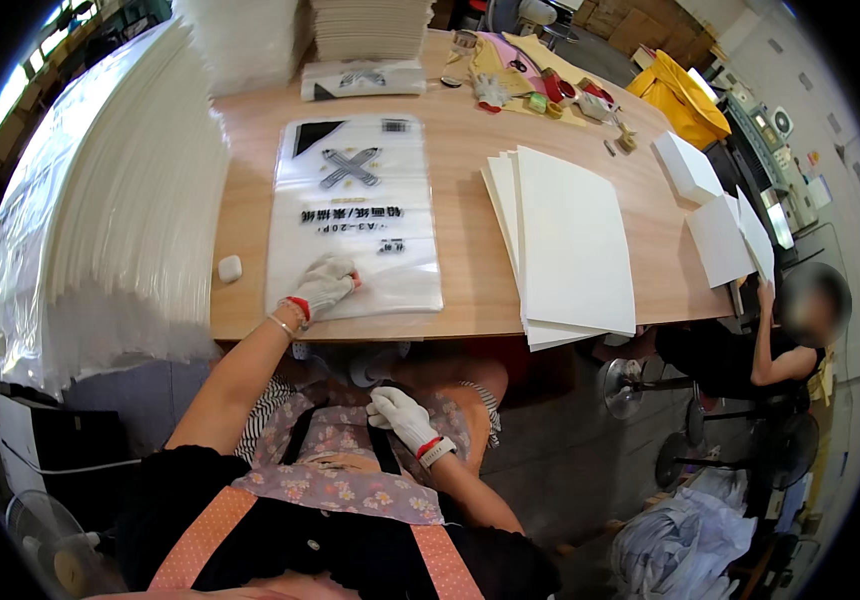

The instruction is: The person packages stacks of white paper into clear plastic bags. They pick up a stack, place it into a bag, and seal it, repeating this process for multiple stacks.

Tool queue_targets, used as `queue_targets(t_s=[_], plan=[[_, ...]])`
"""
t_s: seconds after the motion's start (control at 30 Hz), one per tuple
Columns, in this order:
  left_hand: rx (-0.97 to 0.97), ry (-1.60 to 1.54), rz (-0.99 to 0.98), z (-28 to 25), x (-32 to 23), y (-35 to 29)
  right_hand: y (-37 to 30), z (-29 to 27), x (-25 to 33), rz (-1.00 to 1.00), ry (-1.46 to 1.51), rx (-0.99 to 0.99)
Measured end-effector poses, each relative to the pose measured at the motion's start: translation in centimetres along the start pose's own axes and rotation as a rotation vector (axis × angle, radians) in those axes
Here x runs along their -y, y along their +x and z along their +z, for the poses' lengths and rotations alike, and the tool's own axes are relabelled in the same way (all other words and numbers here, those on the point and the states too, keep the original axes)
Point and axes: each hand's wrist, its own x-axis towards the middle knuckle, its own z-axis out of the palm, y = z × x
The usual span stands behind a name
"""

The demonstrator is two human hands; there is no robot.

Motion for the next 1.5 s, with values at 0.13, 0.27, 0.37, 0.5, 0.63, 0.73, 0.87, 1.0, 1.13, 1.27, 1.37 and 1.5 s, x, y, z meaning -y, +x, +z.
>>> queue_targets(t_s=[0.13,0.27,0.37,0.5,0.63,0.73,0.87,1.0,1.13,1.27,1.37,1.5], plan=[[0.173,-0.181,-0.283,-1.9,-0.1,0.1,3.1,1.4,6.3,-0.099,-0.079,0.090],[0.158,-0.158,-0.252,-4.0,-3.0,-0.2,10.6,1.0,9.0,-0.227,0.428,0.236],[0.106,-0.156,-0.112,-4.9,-3.5,-0.3,13.0,3.4,14.4,-0.510,0.325,0.071],[-0.320,-0.861,0.019,-3.7,3.9,2.9,12.8,2.0,17.3,-0.491,-0.519,-0.253],[-0.294,-1.542,-0.038,-7.0,5.6,6.1,12.5,-3.6,14.4,-0.803,-1.210,-0.794],[-0.163,-0.910,0.074,-6.3,0.0,5.1,10.4,0.8,19.0,-0.863,-0.655,-0.645],[-0.078,-0.681,-0.037,-3.6,-2.3,3.7,12.1,2.6,20.9,-0.599,0.229,-0.050],[-0.236,-1.587,-0.096,-5.9,4.8,5.7,11.4,-3.2,19.0,-0.863,-1.264,-0.607],[-0.250,-1.111,-0.202,-7.3,3.7,6.3,9.2,-0.1,18.6,-1.446,-0.757,-0.915],[-0.121,-0.962,-0.123,-8.8,-3.5,5.2,11.4,4.5,22.2,-1.403,-0.936,-0.419],[-0.160,-0.912,0.028,-11.9,-7.4,4.4,16.1,3.9,21.1,-0.855,-1.214,-0.476],[-0.232,-0.690,-0.007,-11.9,-7.0,4.2,14.5,3.7,15.0,-0.809,-1.477,-0.361]])
